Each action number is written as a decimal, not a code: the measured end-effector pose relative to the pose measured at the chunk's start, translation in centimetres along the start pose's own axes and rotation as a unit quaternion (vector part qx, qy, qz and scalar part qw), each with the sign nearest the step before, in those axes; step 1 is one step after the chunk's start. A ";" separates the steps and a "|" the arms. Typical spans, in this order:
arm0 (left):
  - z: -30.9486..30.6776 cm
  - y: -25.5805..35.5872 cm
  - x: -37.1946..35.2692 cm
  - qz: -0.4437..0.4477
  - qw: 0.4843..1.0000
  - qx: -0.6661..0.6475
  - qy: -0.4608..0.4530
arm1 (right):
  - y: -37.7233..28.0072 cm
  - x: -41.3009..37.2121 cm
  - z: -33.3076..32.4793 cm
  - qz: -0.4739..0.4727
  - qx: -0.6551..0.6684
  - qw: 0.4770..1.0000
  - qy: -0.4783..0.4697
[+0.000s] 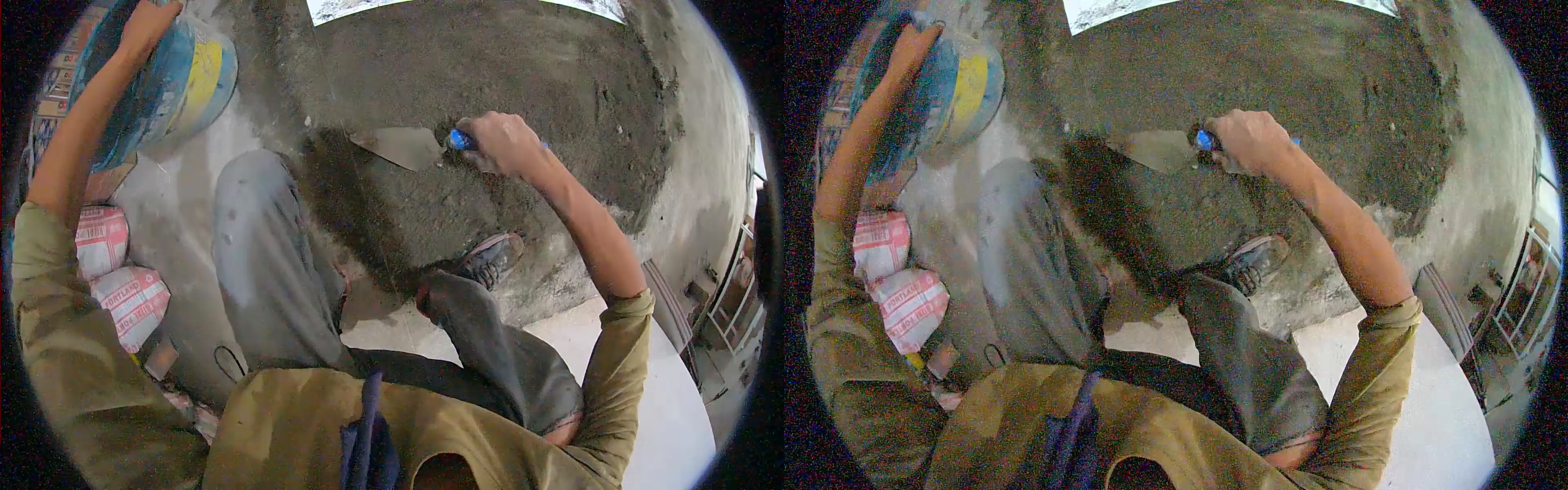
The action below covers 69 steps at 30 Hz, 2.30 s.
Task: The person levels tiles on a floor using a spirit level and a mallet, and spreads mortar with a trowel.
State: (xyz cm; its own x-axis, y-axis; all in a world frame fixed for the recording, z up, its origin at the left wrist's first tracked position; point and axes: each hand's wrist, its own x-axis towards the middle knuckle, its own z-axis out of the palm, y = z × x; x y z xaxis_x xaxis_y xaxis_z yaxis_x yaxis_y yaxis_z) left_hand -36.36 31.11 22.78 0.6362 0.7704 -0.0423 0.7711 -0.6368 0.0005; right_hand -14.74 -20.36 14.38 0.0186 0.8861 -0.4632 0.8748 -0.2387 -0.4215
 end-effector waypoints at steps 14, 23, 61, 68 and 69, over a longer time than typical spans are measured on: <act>0.1 -1.2 1.6 -0.003 0.998 0.025 -0.064 | -4.4 -6.3 6.3 -0.051 0.008 0.991 -0.120; 0.0 -0.6 1.7 -0.025 0.991 0.061 -0.116 | -1.7 -8.4 6.7 0.062 0.045 0.997 0.020; -1.1 3.0 -1.8 -0.045 0.999 -0.018 0.020 | -0.7 -14.2 9.3 0.219 0.152 0.963 0.042; -1.0 2.3 -2.2 0.019 0.996 -0.087 0.026 | 3.0 -13.0 7.5 0.343 0.178 0.859 0.335; -0.8 2.4 -2.2 0.012 0.997 -0.070 0.032 | 1.7 -12.1 7.2 0.318 0.226 0.869 0.304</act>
State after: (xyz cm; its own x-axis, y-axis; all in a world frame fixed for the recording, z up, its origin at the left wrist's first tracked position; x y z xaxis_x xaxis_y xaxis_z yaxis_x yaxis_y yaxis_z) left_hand -35.86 27.95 23.69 0.6517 0.7581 0.0224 0.7487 -0.6478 0.1406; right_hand -16.93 -34.33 13.63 0.8012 0.5318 -0.2746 0.3176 -0.7666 -0.5580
